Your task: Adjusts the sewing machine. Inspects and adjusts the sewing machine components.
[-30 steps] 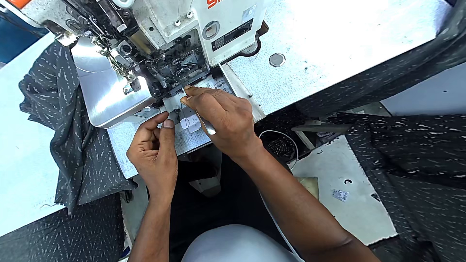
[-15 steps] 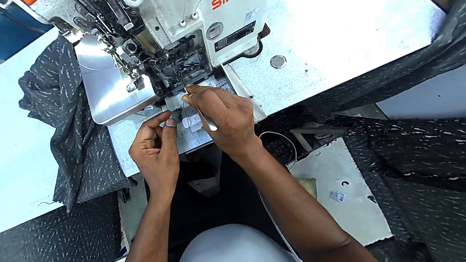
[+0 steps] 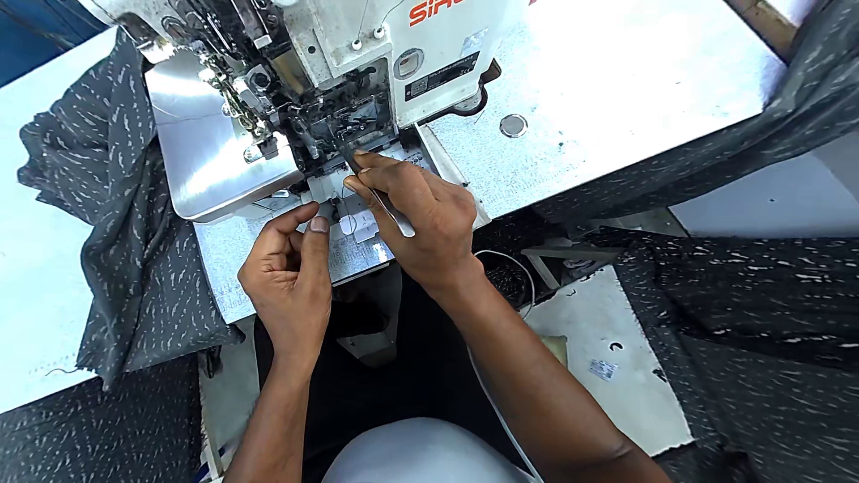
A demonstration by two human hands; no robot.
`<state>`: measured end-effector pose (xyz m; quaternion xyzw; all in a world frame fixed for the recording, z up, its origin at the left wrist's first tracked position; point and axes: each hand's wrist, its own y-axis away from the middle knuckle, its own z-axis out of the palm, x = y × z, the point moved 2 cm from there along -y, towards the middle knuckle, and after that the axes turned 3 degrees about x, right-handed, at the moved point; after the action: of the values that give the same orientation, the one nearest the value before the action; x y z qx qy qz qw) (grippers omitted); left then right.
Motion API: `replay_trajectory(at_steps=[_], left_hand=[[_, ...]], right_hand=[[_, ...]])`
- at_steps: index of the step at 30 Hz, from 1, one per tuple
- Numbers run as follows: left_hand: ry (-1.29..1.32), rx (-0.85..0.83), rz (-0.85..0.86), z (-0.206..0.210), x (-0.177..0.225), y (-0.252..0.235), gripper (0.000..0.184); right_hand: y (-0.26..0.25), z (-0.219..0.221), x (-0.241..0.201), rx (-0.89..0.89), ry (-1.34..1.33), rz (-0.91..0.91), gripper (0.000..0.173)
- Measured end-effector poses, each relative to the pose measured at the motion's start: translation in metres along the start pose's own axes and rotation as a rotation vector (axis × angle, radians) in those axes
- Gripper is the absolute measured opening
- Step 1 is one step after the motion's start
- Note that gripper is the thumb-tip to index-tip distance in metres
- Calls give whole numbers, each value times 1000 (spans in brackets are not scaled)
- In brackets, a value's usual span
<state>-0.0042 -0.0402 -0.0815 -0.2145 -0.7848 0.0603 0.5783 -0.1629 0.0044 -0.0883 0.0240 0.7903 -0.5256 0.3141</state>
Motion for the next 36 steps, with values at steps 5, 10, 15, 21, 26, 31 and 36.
replay_trajectory(at_steps=[5, 10, 15, 21, 26, 31, 36], left_hand=[[-1, -1, -6, 0, 0, 1, 23], [3, -5, -5, 0, 1, 0, 22], [-28, -3, -33, 0, 3, 3, 23], [22, 38, 25, 3, -2, -2, 20], [20, 29, 24, 1, -2, -2, 20], [31, 17, 11, -1, -1, -3, 20], [33, 6, 19, -1, -2, -3, 20]], right_hand=[[1, -6, -2, 35, -49, -7, 6], [6, -21, -5, 97, -91, 15, 6], [-1, -32, -6, 22, -140, 129, 6], [-9, -25, -9, -96, -120, 162, 12], [-7, -16, -11, -112, -45, 162, 12], [-7, -17, -14, -53, -68, 151, 11], [-3, -35, -20, 45, -165, 195, 10]])
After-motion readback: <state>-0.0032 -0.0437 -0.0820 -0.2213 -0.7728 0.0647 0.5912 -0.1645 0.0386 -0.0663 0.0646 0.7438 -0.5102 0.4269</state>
